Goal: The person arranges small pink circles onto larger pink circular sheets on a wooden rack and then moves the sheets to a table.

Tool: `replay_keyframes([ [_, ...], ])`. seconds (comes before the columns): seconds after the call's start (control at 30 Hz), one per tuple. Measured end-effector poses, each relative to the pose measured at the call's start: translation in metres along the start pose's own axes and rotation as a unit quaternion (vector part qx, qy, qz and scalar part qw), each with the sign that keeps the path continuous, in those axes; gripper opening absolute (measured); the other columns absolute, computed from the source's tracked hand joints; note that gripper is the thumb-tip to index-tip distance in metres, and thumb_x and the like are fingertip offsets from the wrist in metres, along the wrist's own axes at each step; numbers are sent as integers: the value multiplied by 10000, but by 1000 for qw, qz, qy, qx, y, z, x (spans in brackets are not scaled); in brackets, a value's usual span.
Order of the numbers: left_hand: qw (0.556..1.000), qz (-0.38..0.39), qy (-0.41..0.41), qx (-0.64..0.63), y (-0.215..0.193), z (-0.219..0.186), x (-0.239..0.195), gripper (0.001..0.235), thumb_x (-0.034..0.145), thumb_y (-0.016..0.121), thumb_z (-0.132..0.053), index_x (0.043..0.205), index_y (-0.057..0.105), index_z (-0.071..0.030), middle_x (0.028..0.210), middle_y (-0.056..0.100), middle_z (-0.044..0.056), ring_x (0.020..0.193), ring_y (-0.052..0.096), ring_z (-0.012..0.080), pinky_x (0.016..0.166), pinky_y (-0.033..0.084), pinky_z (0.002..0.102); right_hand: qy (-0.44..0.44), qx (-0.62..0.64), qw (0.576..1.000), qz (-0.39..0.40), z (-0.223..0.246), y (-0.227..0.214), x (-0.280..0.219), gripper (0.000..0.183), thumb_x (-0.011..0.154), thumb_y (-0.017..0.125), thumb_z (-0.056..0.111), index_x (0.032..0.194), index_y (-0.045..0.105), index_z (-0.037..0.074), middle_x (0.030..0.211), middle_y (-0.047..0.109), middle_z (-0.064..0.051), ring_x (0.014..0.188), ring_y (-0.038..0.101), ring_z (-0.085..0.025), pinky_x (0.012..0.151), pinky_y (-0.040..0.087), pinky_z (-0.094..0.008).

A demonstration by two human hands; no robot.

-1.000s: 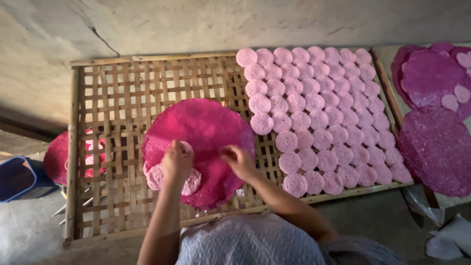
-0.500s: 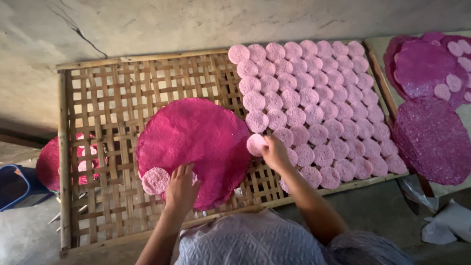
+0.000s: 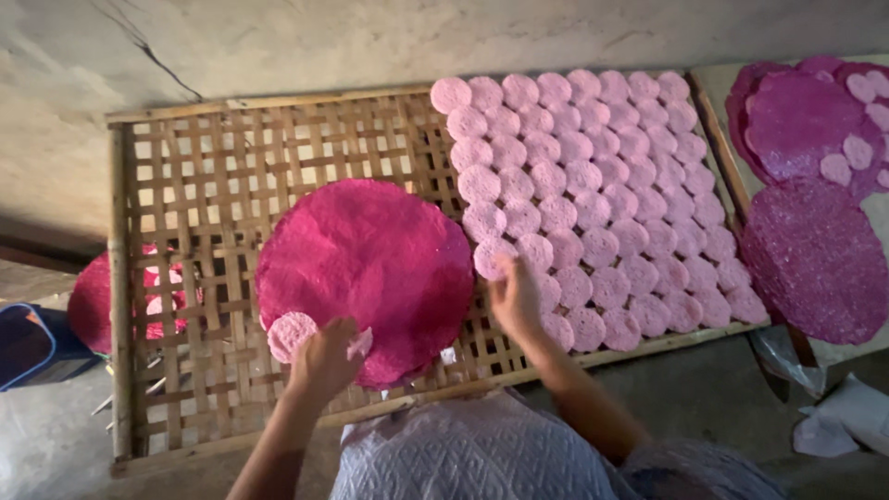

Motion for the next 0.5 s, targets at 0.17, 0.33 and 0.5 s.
replay_keyframes([
  [0.17,954,7,39,-298,47,-80,-21,291,933,685,-305,1106,568,-103,860,749,105,703,761,219,598,629,387,412,523,632,396,45,40,-94,362,1075,524,298,1227,670,3,1077,742,-119,857,728,-156,765,630,-287],
  [0.33,958,-116,-31,-261,43,-87,-19,381,834,786,-317,1084,615,-86,910,733,108,766,744,281,647,595,455,492,498,655,283,-9,40,-105,317,928,614,160,1225,625,51,1044,729,-97,857,747,-179,748,654,-319],
  [0.5,963,-202,-143,106,-3,-4,-3,623,943,710,-473,1352,519,-43,1287,579,197,1256,524,386,1076,413,575,37,58,991,116,-50,-8,-60,377,839,667,12,1215,632,1,1084,680,-206,960,682,-360,782,559,-422],
])
Point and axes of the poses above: each hand's wrist, its own x-axis towards the middle knuckle, its own y-axis out of the palm, z = x × y, the point moved 4 cm from there along x, towards the middle knuckle
